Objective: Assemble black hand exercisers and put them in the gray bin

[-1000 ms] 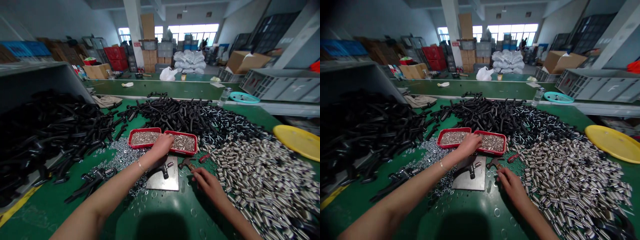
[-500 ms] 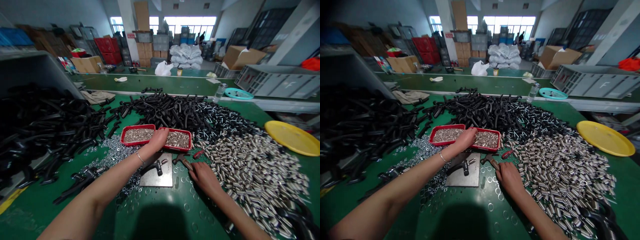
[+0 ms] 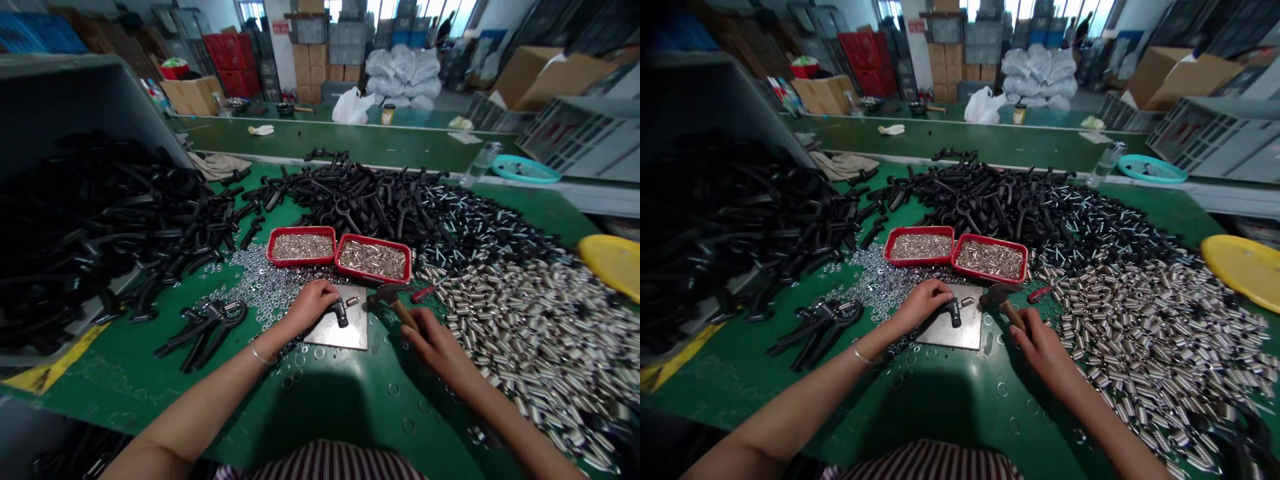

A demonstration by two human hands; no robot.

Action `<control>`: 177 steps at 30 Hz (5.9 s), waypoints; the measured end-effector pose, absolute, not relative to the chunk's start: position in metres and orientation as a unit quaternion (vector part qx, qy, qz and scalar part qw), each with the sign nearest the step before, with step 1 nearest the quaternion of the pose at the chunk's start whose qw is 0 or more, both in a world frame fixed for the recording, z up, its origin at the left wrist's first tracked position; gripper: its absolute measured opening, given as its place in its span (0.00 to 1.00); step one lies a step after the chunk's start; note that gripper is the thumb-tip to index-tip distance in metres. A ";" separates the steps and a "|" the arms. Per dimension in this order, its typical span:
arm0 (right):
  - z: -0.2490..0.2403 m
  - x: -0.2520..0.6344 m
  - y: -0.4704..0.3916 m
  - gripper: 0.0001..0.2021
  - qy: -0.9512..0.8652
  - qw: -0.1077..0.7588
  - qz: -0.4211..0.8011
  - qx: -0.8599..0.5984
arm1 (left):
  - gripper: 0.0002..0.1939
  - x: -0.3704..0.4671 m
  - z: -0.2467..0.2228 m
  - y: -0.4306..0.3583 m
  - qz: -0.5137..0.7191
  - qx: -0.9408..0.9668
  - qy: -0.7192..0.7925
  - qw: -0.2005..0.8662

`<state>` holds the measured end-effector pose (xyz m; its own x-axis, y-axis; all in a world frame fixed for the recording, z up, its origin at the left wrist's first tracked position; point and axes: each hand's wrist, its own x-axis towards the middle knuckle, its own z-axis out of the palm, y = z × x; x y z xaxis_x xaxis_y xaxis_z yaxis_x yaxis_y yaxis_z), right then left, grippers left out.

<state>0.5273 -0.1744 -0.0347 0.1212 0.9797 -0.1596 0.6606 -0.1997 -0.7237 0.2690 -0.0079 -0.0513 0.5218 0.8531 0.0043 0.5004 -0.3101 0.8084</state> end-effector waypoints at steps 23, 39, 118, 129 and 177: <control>-0.018 0.479 -0.140 0.10 -0.689 0.184 0.235 -0.660 | 0.43 0.266 -0.065 -0.043 0.157 0.887 0.385 0.201; -0.055 0.416 -0.121 0.23 -0.357 0.508 0.537 -0.570 | 0.38 0.273 -0.045 -0.090 0.295 0.858 0.359 0.219; -0.019 0.436 -0.113 0.14 -0.627 0.358 0.399 -0.565 | 0.31 0.245 -0.023 -0.046 0.006 0.908 0.348 0.232; -0.025 0.428 -0.105 0.15 -0.667 0.256 0.228 -0.661 | 0.33 0.250 -0.010 -0.029 -0.001 0.903 0.316 0.291; -0.050 0.519 -0.006 0.07 -0.634 0.416 0.033 -0.651 | 0.12 0.378 -0.019 0.058 0.133 0.893 0.429 0.039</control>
<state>0.5192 -0.0060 -0.0499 0.1944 0.8527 0.4849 0.7979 0.1502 -0.5839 0.3776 0.0577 -0.0192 0.5976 0.7757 0.2030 0.7548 -0.6296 0.1842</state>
